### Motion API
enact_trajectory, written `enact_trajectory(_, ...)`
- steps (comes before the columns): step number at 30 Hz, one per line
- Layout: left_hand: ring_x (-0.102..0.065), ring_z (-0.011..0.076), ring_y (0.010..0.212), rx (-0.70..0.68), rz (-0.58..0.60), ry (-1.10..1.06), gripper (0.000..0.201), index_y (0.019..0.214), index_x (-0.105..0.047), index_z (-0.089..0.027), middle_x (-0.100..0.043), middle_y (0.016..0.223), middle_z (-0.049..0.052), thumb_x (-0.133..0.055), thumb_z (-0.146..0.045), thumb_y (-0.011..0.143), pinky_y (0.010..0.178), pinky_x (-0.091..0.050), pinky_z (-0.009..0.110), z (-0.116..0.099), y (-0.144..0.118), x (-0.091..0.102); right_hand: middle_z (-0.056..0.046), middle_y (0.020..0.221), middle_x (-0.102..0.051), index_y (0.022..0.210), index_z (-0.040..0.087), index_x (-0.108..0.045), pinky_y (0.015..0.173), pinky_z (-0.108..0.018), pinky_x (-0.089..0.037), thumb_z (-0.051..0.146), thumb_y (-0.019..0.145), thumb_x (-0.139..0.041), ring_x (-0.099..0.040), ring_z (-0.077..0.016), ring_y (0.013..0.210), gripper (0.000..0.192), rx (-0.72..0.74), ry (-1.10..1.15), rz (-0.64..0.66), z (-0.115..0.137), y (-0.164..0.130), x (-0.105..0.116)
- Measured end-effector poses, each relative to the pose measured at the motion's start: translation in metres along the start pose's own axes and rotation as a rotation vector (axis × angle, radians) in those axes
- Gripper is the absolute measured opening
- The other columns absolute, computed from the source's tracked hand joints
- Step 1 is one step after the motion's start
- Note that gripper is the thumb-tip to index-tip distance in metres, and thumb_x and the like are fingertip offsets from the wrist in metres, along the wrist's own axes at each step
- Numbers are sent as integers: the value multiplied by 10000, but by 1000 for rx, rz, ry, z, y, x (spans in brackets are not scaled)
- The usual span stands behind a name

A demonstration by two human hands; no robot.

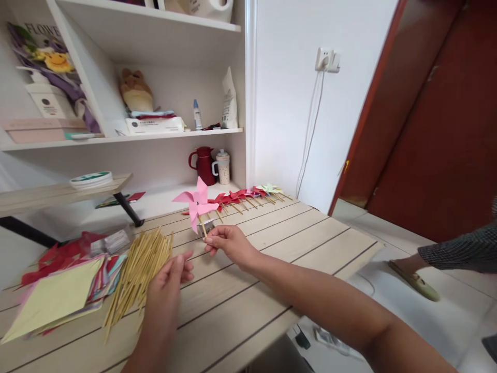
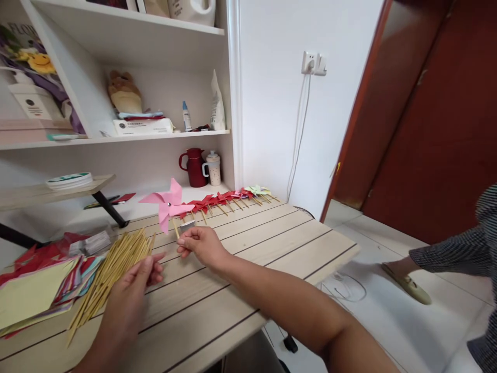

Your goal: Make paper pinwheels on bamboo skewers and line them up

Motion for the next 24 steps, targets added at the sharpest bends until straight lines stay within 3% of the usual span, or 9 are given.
enact_trajectory(2, -565, 161, 617, -72, -9, 144, 596, 969, -757, -149, -631, 685, 17, -624, -690, 760, 650, -505, 298, -7, -2, 2, -14, 661, -690, 740, 163, -638, 621, -266, -496, 380, 741, -751, -613, -125, 565, 245, -15, -97, -50, -3, 4, 27)
enact_trajectory(6, -570, 171, 542, -215, 64, 381, 548, 956, -762, -172, -632, 630, 12, -537, -656, 834, 542, -487, 291, -13, -9, -9, -16, 662, -691, 716, 166, -612, 629, -249, -505, 269, 803, -650, -607, -119, 568, 140, -52, -336, -246, -5, 9, 104)
enact_trajectory(10, -692, 197, 698, -515, 291, 616, 375, 888, -771, -229, -747, 774, 34, -507, -494, 916, 657, -539, 297, -16, -26, -42, 6, 552, -626, 621, 177, -575, 579, -229, -469, 205, 787, -628, -568, -120, 526, 177, -109, -489, -390, -12, 13, 177)
enact_trajectory(13, -730, 187, 795, -698, 492, 764, 312, 863, -769, -257, -785, 870, 10, -489, -365, 948, 736, -547, 284, -11, -43, -66, -8, 607, -667, 652, 176, -598, 592, -229, -463, 203, 806, -598, -601, -130, 561, 156, -166, -612, -508, -17, 16, 221)
enact_trajectory(16, -730, 175, 775, -733, 604, 869, 311, 872, -763, -257, -785, 858, -5, -468, -307, 959, 713, -549, 271, -3, -51, -76, -17, 681, -698, 722, 169, -644, 651, -224, -473, 186, 839, -586, -647, -139, 672, 132, -223, -753, -549, -19, 22, 248)
enact_trajectory(19, -728, 177, 770, -707, 611, 922, 322, 862, -759, -250, -783, 849, -3, -457, -297, 961, 709, -551, 271, -1, -50, -75, -66, 858, -727, 810, 151, -690, 778, -265, -508, 208, 876, -628, -664, -174, 861, 108, -305, -888, -570, -20, 28, 270)
enact_trajectory(22, -733, 183, 794, -648, 595, 946, 331, 881, -766, -255, -790, 878, 2, -447, -300, 959, 728, -554, 272, 0, -45, -70, -94, 1211, -646, 1192, 161, -628, 883, -414, -562, 344, 963, -609, -651, -215, 1032, 293, -393, -962, -568, -22, 33, 289)
enact_trajectory(24, -737, 190, 816, -598, 582, 953, 336, 905, -771, -261, -795, 917, 11, -444, -318, 960, 753, -558, 278, 1, -41, -67, -102, 1278, -611, 1268, 173, -587, 901, -445, -565, 354, 968, -606, -641, -230, 1075, 351, -437, -989, -559, -24, 37, 298)
Point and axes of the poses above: each hand's wrist, its own y-axis towards the middle knuckle, its own x-axis out of the back of the hand, z = x × y, the point moved 9 cm from there along y, towards the middle knuckle
